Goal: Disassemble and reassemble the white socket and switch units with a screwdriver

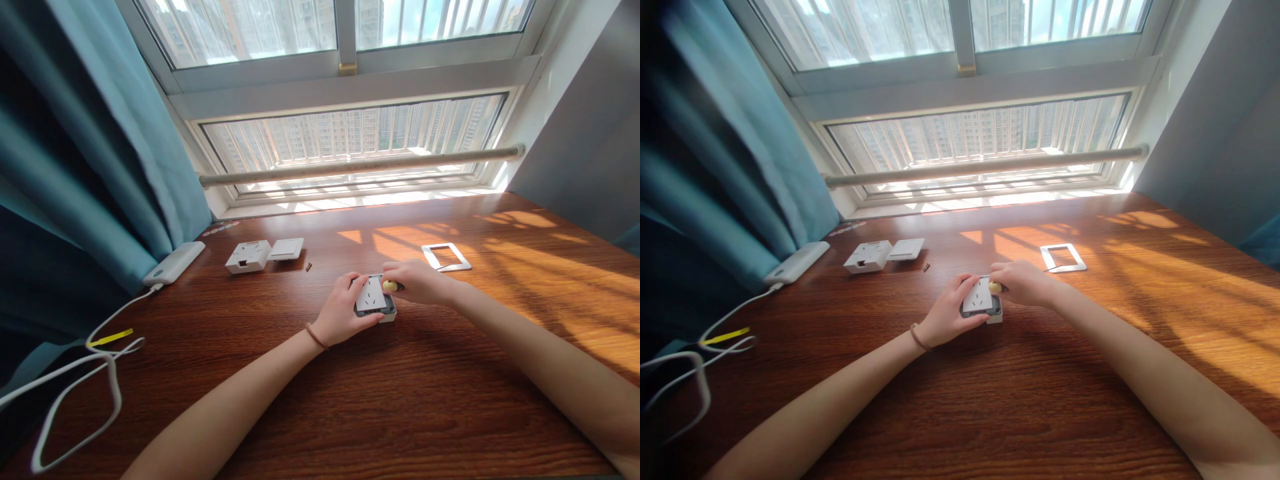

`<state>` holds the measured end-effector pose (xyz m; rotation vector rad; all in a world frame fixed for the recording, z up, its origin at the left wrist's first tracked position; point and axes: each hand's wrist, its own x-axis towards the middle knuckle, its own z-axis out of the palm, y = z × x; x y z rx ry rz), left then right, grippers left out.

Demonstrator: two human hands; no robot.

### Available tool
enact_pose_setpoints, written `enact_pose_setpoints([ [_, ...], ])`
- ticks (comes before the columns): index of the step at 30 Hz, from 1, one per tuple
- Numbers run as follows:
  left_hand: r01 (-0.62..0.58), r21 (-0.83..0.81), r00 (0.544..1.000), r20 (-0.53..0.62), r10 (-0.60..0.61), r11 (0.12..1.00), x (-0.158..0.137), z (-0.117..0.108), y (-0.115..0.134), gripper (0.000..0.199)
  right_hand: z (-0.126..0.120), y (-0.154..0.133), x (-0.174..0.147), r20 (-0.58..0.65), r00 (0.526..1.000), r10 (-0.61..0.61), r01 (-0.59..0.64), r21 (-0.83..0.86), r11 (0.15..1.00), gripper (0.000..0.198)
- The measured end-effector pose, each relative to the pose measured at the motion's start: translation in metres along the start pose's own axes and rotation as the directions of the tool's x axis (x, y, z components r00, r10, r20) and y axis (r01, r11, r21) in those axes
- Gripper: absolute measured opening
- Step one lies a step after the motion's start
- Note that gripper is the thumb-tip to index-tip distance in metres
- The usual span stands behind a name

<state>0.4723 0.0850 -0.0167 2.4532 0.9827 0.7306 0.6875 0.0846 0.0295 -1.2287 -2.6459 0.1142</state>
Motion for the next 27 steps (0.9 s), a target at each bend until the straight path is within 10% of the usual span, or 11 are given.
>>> enact_pose_setpoints([
  [27,0.012,-0.012,1.0,-0.001,-0.012,1.0,0.001,0.0008,0.0009,0.072,-0.0089,-0.0096,-0.0014,0.118,0.991,-0.064,0.097,-0.301,0.949,0.012],
])
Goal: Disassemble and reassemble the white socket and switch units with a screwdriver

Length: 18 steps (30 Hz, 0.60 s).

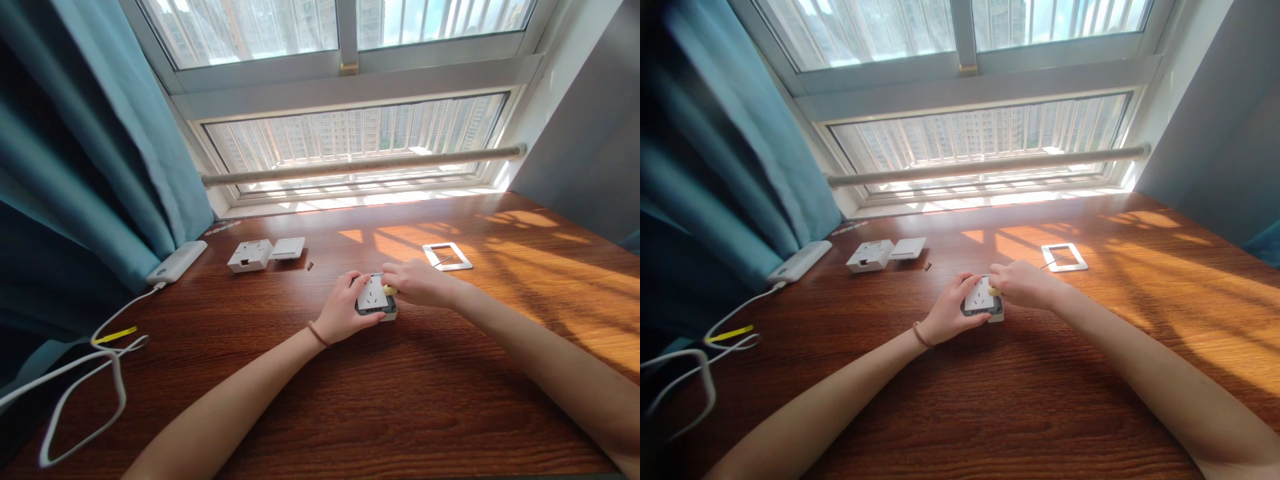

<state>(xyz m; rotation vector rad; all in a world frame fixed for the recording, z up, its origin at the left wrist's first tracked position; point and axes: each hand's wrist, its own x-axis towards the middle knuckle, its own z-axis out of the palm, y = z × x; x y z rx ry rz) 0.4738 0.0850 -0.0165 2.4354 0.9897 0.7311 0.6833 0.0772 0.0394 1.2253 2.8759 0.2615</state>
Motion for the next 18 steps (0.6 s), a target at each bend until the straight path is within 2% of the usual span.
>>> enact_pose_setpoints([
  [6,0.018,0.005,1.0,0.005,-0.018,1.0,0.0012,-0.0001,0.0011,0.072,-0.0019,-0.0031,0.0001,0.028,0.999,-0.017,0.017,-0.005,1.0,0.012],
  [14,0.008,0.005,1.0,-0.002,-0.008,1.0,0.0014,-0.0001,0.0021,0.07,0.0063,0.0018,0.002,0.024,0.999,0.029,-0.033,0.168,0.985,0.011],
  [18,0.037,0.03,0.999,-0.012,-0.037,0.999,0.0017,-0.0004,0.0045,0.07,0.0043,0.0,0.0021,0.034,0.999,0.035,-0.04,0.173,0.984,0.012],
])
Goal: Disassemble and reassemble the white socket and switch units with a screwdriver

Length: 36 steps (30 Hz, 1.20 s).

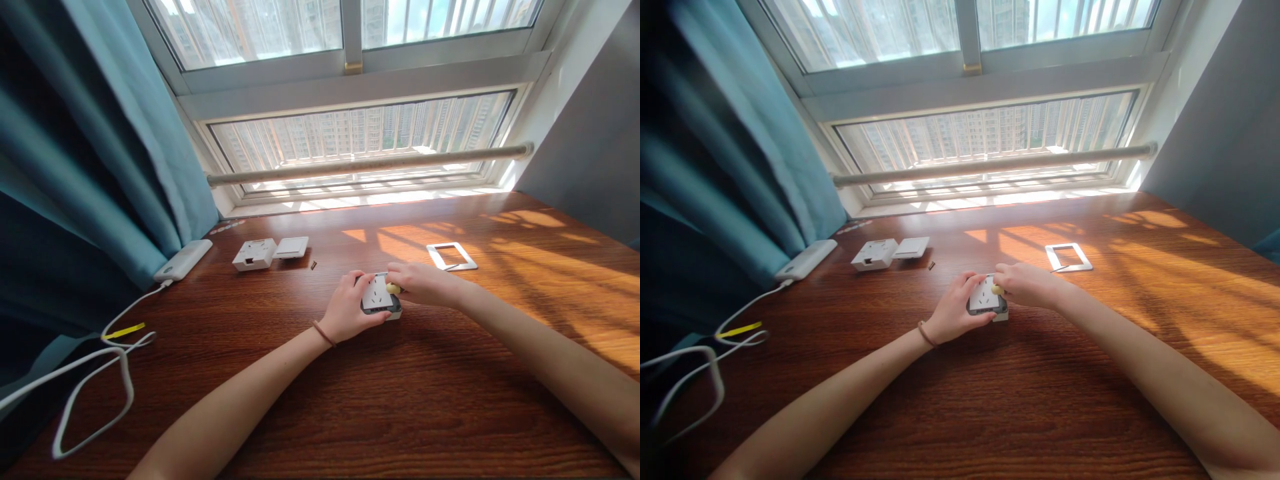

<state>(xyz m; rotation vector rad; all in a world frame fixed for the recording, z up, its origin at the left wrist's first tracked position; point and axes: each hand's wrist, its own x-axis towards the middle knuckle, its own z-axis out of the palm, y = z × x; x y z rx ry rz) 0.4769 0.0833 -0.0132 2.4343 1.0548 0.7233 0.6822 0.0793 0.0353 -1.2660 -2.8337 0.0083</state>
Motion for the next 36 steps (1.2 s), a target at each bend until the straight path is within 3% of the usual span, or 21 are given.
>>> enact_pose_setpoints([
  [5,-0.006,0.003,1.0,0.002,0.006,1.0,0.0,-0.001,0.001,0.07,0.0,0.0,0.001,-0.005,1.0,0.004,-0.004,0.06,0.998,0.012],
  [10,-0.001,-0.002,1.0,0.006,0.001,1.0,-0.001,-0.001,0.001,0.07,0.002,0.006,0.002,-0.078,0.996,0.042,-0.013,0.341,0.94,0.013],
  [14,0.0,-0.033,1.0,0.01,0.001,0.999,-0.001,0.0,0.0,0.071,-0.004,0.015,-0.001,0.098,0.981,0.17,-0.188,0.716,0.672,0.011],
  [17,-0.017,-0.083,1.0,0.007,0.018,0.996,-0.001,0.0,-0.002,0.077,-0.009,0.019,-0.007,0.21,0.95,0.232,-0.306,0.774,0.555,0.015],
  [20,-0.027,-0.143,1.0,-0.001,0.028,0.989,-0.001,-0.004,-0.004,0.078,-0.01,0.014,-0.016,0.237,0.898,0.37,-0.398,0.796,0.456,0.023],
  [22,-0.03,-0.164,1.0,-0.011,0.028,0.986,0.002,-0.009,-0.004,0.065,-0.005,0.009,-0.022,0.243,0.839,0.488,-0.412,0.869,0.275,0.025],
  [25,-0.088,-0.17,0.996,-0.027,0.085,0.981,0.015,-0.021,-0.004,0.03,0.01,0.002,-0.029,0.237,0.747,0.622,-0.296,0.955,-0.008,0.022],
  [27,-0.138,-0.174,0.99,0.002,0.141,0.975,0.028,-0.028,-0.002,0.014,0.022,0.001,-0.033,0.209,0.706,0.676,-0.231,0.971,-0.059,0.021],
  [30,-0.154,-0.233,0.966,0.168,0.195,0.96,0.049,-0.033,0.0,0.017,0.032,0.003,-0.04,0.094,0.592,0.8,-0.13,0.991,-0.021,0.025],
  [34,-0.145,-0.263,0.925,0.307,0.225,0.954,0.064,-0.029,-0.004,0.052,0.024,0.003,-0.05,-0.179,0.262,0.948,0.03,0.984,0.178,0.03],
  [36,-0.184,-0.26,0.91,0.32,0.264,0.948,0.066,-0.025,-0.007,0.057,0.017,-0.001,-0.054,-0.285,0.157,0.946,0.114,0.956,0.269,0.03],
])
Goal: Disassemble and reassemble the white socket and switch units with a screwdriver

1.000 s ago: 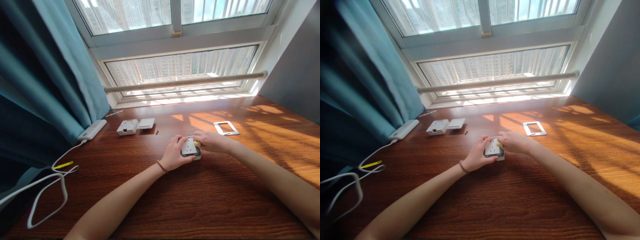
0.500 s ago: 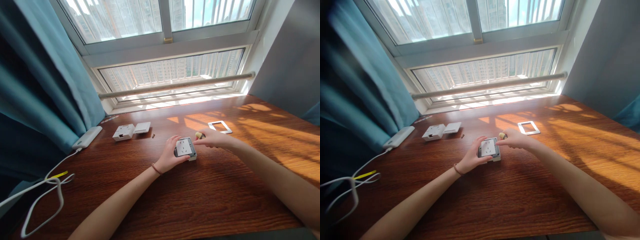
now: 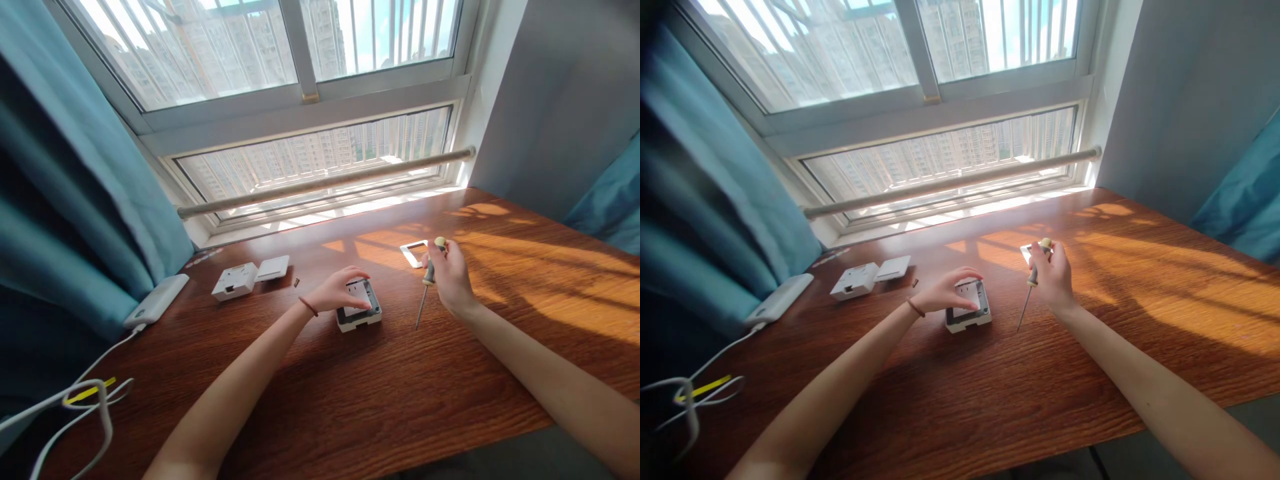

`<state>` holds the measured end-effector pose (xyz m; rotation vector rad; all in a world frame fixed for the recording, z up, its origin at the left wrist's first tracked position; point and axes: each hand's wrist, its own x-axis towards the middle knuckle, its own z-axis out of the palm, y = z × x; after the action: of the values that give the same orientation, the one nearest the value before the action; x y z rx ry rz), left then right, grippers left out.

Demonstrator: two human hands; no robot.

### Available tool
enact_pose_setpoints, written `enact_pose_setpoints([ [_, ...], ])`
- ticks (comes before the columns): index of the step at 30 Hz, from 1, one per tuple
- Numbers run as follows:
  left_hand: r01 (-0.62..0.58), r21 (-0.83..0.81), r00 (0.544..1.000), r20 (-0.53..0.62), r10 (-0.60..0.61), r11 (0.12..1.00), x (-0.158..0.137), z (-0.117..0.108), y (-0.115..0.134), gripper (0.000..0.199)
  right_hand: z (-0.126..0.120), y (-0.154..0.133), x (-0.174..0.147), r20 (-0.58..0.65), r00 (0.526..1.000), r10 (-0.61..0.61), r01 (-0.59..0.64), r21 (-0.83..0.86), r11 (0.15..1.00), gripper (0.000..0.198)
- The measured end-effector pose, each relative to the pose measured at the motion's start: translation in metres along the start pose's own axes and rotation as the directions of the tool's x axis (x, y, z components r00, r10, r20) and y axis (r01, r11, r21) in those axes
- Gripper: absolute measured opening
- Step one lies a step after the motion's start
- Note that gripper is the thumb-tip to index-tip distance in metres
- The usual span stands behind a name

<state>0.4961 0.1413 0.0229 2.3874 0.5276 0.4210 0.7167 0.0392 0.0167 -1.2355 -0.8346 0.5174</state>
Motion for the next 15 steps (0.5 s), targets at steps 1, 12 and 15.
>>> enact_pose_setpoints([
  [1,-0.024,0.003,1.0,0.013,0.024,1.0,0.0,0.001,-0.002,0.057,0.0,-0.004,-0.002,-0.006,0.999,-0.032,0.032,0.038,0.999,0.03],
  [12,-0.012,-0.01,1.0,-0.025,0.012,1.0,-0.003,0.006,-0.005,0.053,0.002,-0.015,-0.024,0.152,0.939,-0.307,0.311,0.002,0.95,0.031],
  [15,0.01,-0.013,1.0,-0.014,-0.01,1.0,-0.004,0.007,-0.005,0.057,0.001,-0.015,-0.025,0.196,0.921,-0.337,0.339,0.026,0.94,0.03],
])
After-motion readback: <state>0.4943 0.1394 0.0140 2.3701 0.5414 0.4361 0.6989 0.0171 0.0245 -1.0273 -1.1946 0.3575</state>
